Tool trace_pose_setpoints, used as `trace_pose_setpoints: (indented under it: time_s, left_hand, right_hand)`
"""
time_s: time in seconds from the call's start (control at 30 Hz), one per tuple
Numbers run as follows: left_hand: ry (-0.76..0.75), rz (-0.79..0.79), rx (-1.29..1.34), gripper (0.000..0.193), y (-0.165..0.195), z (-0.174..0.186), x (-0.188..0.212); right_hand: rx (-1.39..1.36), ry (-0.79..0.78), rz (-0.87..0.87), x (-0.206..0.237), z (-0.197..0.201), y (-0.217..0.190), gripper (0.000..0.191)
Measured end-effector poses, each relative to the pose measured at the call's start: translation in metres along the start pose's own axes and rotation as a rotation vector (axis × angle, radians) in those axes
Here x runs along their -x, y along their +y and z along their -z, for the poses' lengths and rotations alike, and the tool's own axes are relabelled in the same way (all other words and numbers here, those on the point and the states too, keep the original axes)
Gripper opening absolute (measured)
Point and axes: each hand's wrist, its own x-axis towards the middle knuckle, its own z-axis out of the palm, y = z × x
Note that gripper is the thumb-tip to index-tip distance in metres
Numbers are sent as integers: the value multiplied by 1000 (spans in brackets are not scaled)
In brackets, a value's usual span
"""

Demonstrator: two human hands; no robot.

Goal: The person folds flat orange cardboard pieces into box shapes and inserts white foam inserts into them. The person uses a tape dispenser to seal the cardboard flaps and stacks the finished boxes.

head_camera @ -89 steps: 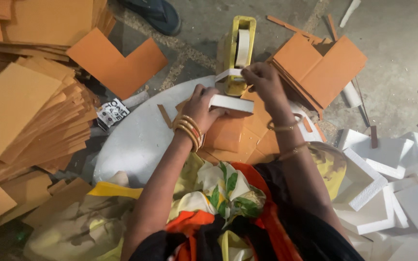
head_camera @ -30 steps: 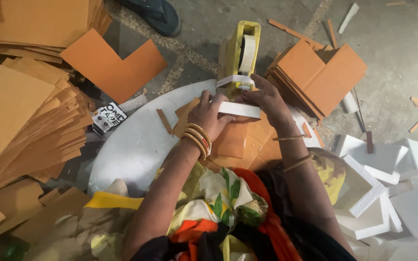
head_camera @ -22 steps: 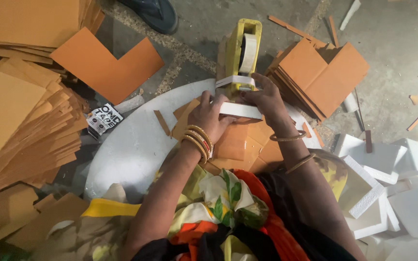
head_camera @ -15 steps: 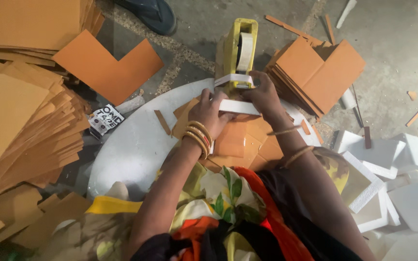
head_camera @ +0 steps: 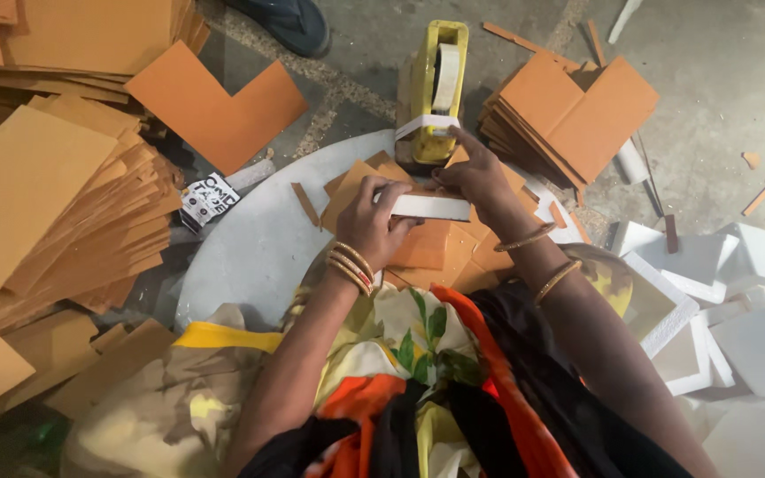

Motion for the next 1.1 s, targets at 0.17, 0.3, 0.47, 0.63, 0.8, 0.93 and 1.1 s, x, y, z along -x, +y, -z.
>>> trace_pose_setpoints:
  time_s: [0.17, 0.3, 0.47, 0.63, 0.8, 0.93, 1.1]
  left_hand:
    - [22, -19, 18, 52, 6, 8, 21]
    - [117, -123, -7, 55, 5, 5, 34]
    - [80, -151, -47, 58, 2, 5, 48]
    - [153, -192, -40, 56, 2, 4, 50]
    - [161, -152, -35, 57, -2, 6, 45]
    - [182, -97, -10, 56, -12, 15, 44]
    - [378, 304, 738, 42, -21, 18, 36]
  right_hand:
    - [44, -8, 72, 24, -3, 14, 82]
    - [258, 20, 113, 45, -3, 24, 86]
    - [394, -21, 57, 40, 4, 23, 101]
    - [223, -96, -2, 25, 2, 14, 88]
    - [98, -112, 0, 18, -19, 7, 56]
    - [-435, -135, -177, 33, -27, 27, 52]
    - [54, -103, 131, 74, -17, 40, 47]
